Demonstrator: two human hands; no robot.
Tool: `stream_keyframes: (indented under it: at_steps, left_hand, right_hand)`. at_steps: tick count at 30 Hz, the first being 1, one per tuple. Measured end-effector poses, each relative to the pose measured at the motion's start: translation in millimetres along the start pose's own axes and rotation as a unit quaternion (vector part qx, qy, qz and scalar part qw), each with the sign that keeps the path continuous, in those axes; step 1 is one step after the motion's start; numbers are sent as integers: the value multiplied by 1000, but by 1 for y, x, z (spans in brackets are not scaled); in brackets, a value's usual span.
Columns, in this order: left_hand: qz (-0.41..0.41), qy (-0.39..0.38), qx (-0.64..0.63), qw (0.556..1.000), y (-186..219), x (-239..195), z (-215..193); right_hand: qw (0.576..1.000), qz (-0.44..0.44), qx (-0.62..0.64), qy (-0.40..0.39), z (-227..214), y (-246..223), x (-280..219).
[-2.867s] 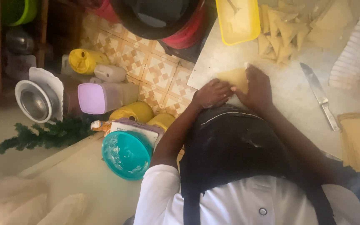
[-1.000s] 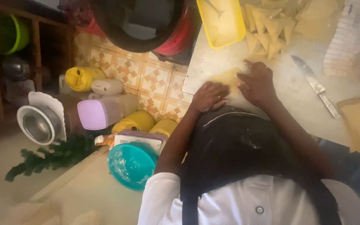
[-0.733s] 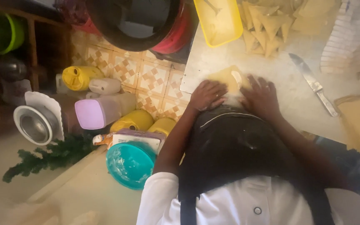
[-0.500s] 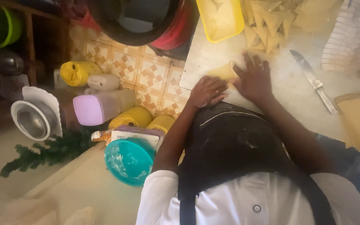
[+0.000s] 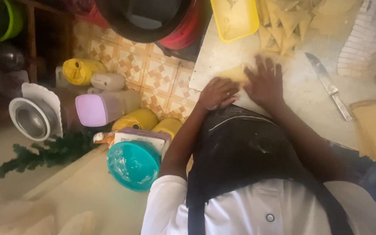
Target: Folding and sealing triangular dough pieces into samosa pockets using a flour-water paste as an adhesive.
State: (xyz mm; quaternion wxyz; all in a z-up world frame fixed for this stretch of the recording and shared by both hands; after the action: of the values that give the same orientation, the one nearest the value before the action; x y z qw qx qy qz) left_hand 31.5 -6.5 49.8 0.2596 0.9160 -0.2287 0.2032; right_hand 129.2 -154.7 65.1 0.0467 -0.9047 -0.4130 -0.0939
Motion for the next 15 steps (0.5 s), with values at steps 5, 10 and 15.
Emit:
stream_keyframes:
  at_steps: [5, 10, 15]
  left_hand:
    - [4, 10, -8, 1000, -6, -7, 11]
    - [6, -15, -5, 1000, -3, -3, 13]
    - [-20, -10, 0, 1000, -2, -9, 21]
  right_hand:
    - [1000, -13, 2, -10, -10, 16, -23]
    - [999, -29, 45, -11, -5, 16, -46]
    - [999, 2, 37, 22, -9, 6, -1]
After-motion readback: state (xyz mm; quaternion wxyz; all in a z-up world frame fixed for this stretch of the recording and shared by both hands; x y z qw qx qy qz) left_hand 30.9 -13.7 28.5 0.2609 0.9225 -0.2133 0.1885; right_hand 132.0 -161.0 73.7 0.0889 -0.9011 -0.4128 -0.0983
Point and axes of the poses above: each hand's wrist, its own x-axis towards the middle knuckle, its own z-axis out of the palm, y = z × x, the point moved 3 cm from there along x, towards the middle knuckle, and after that the axes turned 6 degrees about z, right-handed, at the moved point
